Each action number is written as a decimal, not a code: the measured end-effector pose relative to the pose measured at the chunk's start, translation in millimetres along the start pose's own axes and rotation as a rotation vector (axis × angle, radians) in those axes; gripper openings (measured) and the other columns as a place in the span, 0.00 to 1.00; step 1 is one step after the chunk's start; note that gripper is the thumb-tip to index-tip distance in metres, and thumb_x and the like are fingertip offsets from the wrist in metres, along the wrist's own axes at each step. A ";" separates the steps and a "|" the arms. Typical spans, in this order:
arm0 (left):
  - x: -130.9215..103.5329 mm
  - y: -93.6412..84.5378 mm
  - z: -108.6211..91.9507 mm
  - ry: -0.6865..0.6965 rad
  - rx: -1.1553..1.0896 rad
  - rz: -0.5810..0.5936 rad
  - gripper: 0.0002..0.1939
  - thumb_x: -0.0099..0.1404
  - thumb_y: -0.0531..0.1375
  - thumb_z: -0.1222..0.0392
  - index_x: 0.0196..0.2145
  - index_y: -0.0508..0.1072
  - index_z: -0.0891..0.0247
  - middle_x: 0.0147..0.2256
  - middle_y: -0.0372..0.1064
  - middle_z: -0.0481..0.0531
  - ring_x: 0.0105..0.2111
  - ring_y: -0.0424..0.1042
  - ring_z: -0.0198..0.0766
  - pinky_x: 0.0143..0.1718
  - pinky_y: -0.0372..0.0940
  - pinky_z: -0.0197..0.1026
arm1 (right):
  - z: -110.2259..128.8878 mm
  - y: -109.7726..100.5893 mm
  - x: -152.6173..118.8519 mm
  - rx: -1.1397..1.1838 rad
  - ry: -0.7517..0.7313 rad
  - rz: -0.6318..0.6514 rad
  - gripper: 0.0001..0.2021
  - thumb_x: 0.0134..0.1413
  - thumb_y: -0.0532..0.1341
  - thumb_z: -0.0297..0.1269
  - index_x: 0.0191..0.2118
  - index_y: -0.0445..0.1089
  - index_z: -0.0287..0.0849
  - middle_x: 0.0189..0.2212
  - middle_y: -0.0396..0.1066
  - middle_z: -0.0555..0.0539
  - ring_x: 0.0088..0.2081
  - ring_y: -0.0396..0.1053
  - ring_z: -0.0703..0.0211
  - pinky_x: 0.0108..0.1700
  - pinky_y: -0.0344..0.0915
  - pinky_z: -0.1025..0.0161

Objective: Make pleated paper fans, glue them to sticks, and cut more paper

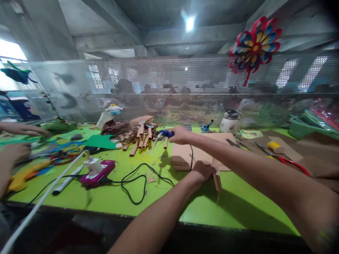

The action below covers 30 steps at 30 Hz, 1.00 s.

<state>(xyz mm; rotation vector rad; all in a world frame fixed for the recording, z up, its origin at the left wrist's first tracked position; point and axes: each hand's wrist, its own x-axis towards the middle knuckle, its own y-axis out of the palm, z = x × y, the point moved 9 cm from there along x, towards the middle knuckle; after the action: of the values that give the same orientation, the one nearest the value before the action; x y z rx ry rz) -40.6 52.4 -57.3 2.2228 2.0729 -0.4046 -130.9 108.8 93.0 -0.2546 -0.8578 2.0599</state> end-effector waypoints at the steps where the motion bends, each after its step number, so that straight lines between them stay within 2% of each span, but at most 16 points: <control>1: -0.4 1.7 -0.3 0.009 0.003 0.012 0.15 0.67 0.59 0.55 0.47 0.70 0.67 0.44 0.70 0.55 0.40 0.72 0.41 0.40 0.69 0.47 | -1.3 -22.5 -2.5 0.015 -0.006 -0.021 0.06 0.49 0.67 0.29 0.28 0.71 0.33 0.23 0.69 0.49 0.28 0.68 0.61 0.28 0.63 0.66; 2: -1.4 3.0 -1.6 0.024 0.001 0.027 0.13 0.66 0.60 0.55 0.43 0.72 0.69 0.39 0.71 0.54 0.35 0.71 0.38 0.36 0.68 0.43 | -4.9 -45.6 -6.2 0.043 -0.013 -0.051 0.05 0.45 0.67 0.27 0.24 0.70 0.34 0.19 0.66 0.51 0.25 0.66 0.63 0.26 0.60 0.67; 4: -5.6 5.6 -6.8 0.068 -0.014 0.065 0.11 0.61 0.63 0.57 0.31 0.73 0.70 0.26 0.67 0.50 0.24 0.64 0.32 0.27 0.60 0.37 | -20.4 -90.0 -17.1 0.134 -0.023 -0.140 0.04 0.43 0.64 0.24 0.23 0.69 0.36 0.16 0.63 0.53 0.21 0.62 0.66 0.23 0.56 0.68; 6: -13.0 10.4 -15.3 0.119 -0.036 0.133 0.13 0.55 0.66 0.57 0.22 0.70 0.68 0.19 0.60 0.46 0.20 0.57 0.29 0.23 0.53 0.36 | -47.0 -125.1 -32.1 0.254 -0.024 -0.231 0.03 0.44 0.62 0.24 0.24 0.69 0.36 0.18 0.66 0.52 0.22 0.64 0.66 0.25 0.60 0.69; 8: -21.9 16.2 -24.4 0.158 -0.062 0.215 0.15 0.51 0.67 0.57 0.18 0.67 0.66 0.17 0.57 0.44 0.19 0.54 0.28 0.22 0.50 0.36 | -80.8 -146.2 -50.0 0.390 -0.014 -0.284 0.03 0.48 0.61 0.27 0.25 0.68 0.37 0.21 0.71 0.48 0.24 0.69 0.63 0.30 0.67 0.67; 10: -28.2 18.8 -31.0 0.172 -0.090 0.266 0.14 0.49 0.68 0.56 0.18 0.68 0.66 0.17 0.57 0.43 0.18 0.53 0.28 0.22 0.49 0.35 | -115.8 -157.1 -70.9 0.511 -0.002 -0.316 0.03 0.50 0.61 0.31 0.27 0.68 0.38 0.23 0.74 0.45 0.26 0.73 0.60 0.33 0.71 0.64; 14: -23.9 8.5 -33.6 0.146 -0.163 0.231 0.14 0.45 0.68 0.54 0.22 0.71 0.68 0.18 0.60 0.44 0.18 0.54 0.27 0.21 0.47 0.34 | -170.6 -166.8 -117.9 0.665 0.033 -0.371 0.08 0.53 0.62 0.39 0.28 0.69 0.39 0.25 0.76 0.42 0.28 0.75 0.56 0.33 0.74 0.60; 17: -12.6 -9.6 -31.8 0.143 -0.238 0.115 0.15 0.45 0.68 0.54 0.20 0.68 0.67 0.17 0.56 0.43 0.17 0.53 0.27 0.20 0.47 0.34 | -187.2 -168.7 -145.5 0.724 0.047 -0.365 0.13 0.55 0.62 0.45 0.31 0.71 0.39 0.28 0.77 0.41 0.29 0.76 0.54 0.35 0.75 0.58; 21: -2.9 -32.7 -29.2 0.167 -0.334 -0.050 0.14 0.48 0.67 0.56 0.20 0.66 0.65 0.16 0.55 0.42 0.15 0.52 0.26 0.18 0.45 0.33 | -179.5 -158.0 -161.6 0.811 -0.020 -0.242 0.18 0.55 0.63 0.52 0.36 0.73 0.38 0.33 0.78 0.41 0.35 0.77 0.52 0.38 0.74 0.59; 24: -0.3 -41.8 -27.9 0.184 -0.364 -0.119 0.13 0.46 0.67 0.58 0.19 0.67 0.66 0.17 0.57 0.43 0.16 0.54 0.26 0.17 0.45 0.32 | -169.1 -141.0 -168.6 0.793 -0.066 -0.113 0.20 0.57 0.61 0.53 0.37 0.74 0.38 0.35 0.77 0.41 0.35 0.76 0.54 0.39 0.73 0.59; 30: -2.7 -41.2 -30.2 0.180 -0.375 -0.100 0.12 0.47 0.68 0.58 0.22 0.72 0.70 0.19 0.62 0.47 0.18 0.58 0.27 0.18 0.50 0.31 | -164.1 -115.1 -186.4 0.562 -0.082 0.069 0.23 0.63 0.54 0.53 0.36 0.75 0.35 0.32 0.75 0.40 0.32 0.73 0.57 0.39 0.69 0.61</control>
<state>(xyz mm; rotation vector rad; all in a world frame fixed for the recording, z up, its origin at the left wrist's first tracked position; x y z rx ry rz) -77.3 60.3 -22.4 2.0015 2.1344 0.1758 132.7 85.8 22.8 0.1114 -0.2909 2.2935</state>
